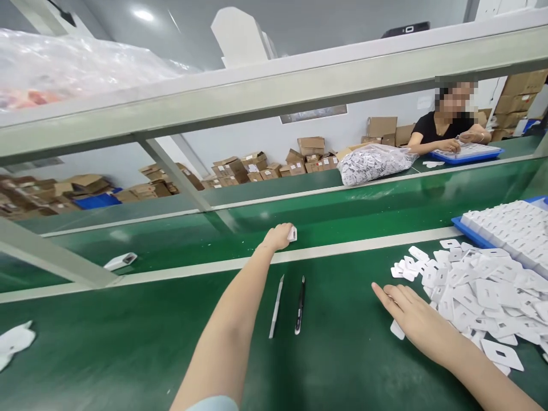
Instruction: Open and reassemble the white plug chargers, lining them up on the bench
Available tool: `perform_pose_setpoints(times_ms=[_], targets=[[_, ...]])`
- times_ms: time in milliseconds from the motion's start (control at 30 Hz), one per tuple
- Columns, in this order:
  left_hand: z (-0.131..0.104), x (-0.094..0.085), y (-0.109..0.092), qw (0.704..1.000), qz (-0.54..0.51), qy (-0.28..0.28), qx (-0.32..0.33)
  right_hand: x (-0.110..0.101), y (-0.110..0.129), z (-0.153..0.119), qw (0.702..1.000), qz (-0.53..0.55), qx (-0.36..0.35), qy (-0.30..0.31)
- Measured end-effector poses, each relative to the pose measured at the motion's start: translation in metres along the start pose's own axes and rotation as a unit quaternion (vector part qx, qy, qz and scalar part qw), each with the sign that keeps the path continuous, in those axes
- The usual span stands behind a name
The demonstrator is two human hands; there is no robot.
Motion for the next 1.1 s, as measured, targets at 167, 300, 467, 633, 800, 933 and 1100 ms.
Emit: perform_pose_setpoints(times_ms=[167,300,467,633,800,933,1100], targets=[[-0.048,-0.003,-0.033,0.991,-0.091,-0.072,0.061,0.003,0.002,-0.005,0.998,0.059,0.003,0.0],[-0.129,0.0,-0.077,0.945,-0.272,-0.103,0.151,0.004,0.005,-0.003,0.995,0.087,-0.031,-0.022],[-0.19,0.013,-0.114,0.893,-0.427,-0.106,0.097,-0.005,0.009,0.001,0.984,0.178,0.0,0.028],[-0.207,0.034,-0.122,0.881,-0.454,-0.134,0.012,-0.022,0.025,0.009,0.938,0.279,-0.017,0.204],[-0.217,0.044,-0.121,0.867,-0.457,-0.194,0.043,-0.025,0.047,0.003,0.946,0.233,-0.043,0.222],[-0.223,0.041,-0.122,0.854,-0.465,-0.206,0.107,-0.024,0.056,-0.012,0.969,0.185,-0.039,0.161],[-0.228,0.037,-0.127,0.825,-0.476,-0.225,0.207,-0.021,0.067,-0.021,0.982,0.151,-0.038,0.107]])
Point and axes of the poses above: each hand's wrist, its own z-axis towards the middle knuckle, its own x-axis out of the palm, y = z × x, the point moved 1 cm from there along z, towards the middle knuckle, and after that the axes turned 8 degrees about z, right-handed, at the moved point
